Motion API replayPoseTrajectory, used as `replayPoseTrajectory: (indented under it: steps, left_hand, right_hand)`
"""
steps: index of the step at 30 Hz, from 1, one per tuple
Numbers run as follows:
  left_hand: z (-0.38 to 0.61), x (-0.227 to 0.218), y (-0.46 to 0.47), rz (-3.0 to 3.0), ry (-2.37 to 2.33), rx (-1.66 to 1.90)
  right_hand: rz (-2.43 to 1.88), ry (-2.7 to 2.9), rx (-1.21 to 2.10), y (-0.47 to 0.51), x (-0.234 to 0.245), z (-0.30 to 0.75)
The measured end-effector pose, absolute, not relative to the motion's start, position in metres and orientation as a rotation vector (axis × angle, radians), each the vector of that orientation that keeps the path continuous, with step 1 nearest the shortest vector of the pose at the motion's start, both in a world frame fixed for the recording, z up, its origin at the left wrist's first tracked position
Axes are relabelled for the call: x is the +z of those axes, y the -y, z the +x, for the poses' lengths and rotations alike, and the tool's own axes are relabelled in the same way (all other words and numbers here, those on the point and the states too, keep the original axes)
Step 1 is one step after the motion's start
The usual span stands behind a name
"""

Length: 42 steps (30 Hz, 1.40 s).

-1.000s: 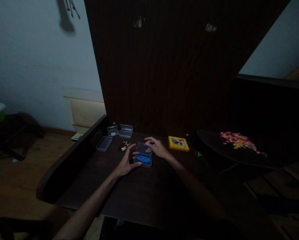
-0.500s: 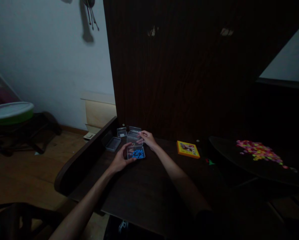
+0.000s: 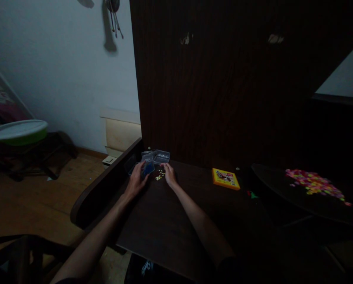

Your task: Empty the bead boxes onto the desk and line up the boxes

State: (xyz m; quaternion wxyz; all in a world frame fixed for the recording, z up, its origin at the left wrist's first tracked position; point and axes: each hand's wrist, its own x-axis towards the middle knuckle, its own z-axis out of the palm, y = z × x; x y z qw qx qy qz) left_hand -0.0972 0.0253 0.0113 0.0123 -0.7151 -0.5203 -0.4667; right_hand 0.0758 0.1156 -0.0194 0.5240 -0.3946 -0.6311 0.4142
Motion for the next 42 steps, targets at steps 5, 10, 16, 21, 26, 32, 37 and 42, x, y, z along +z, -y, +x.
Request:
replayPoseTrajectory:
  steps: [5, 10, 16, 21, 26, 32, 37, 42]
  left_hand:
    - [-0.097, -0.002, -0.03, -2.276, 1.538, -1.241]
    - [-0.094, -0.005, -0.029, -2.339, 1.46, -1.109]
    - [-0.095, -0.008, -0.029, -2.375, 1.295, -0.96]
    - [-0.096, -0.009, -0.028, -2.404, 1.253, -0.917]
    - [-0.095, -0.002, -0.025, -2.469, 1.259, -0.853]
    - [-0.1, 0.002, -0.023, -2.522, 1.211, -0.755]
    - [-0.104, 0.008, -0.02, -2.536, 1.225, -0.702]
    - [-0.107, 0.015, -0.024, -2.488, 1.242, -0.846]
  right_hand:
    - [-0.926, 1.645, 0.928, -0.107, -0.021, 0.069]
    - [-0.892, 1.769, 0.896, -0.097, -0.02, 0.069]
    - [-0.921, 1.789, 0.917, -0.103, -0.022, 0.07]
    - [-0.944, 1.711, 0.969, -0.11, -0.024, 0.072]
    - [-0.946, 1.606, 1.027, -0.112, -0.025, 0.073]
    - [-0.916, 1.524, 1.06, -0.112, -0.023, 0.072]
    - [-0.915, 1.475, 1.061, -0.11, -0.02, 0.073]
    - [-0.944, 1.441, 1.023, -0.107, -0.018, 0.078]
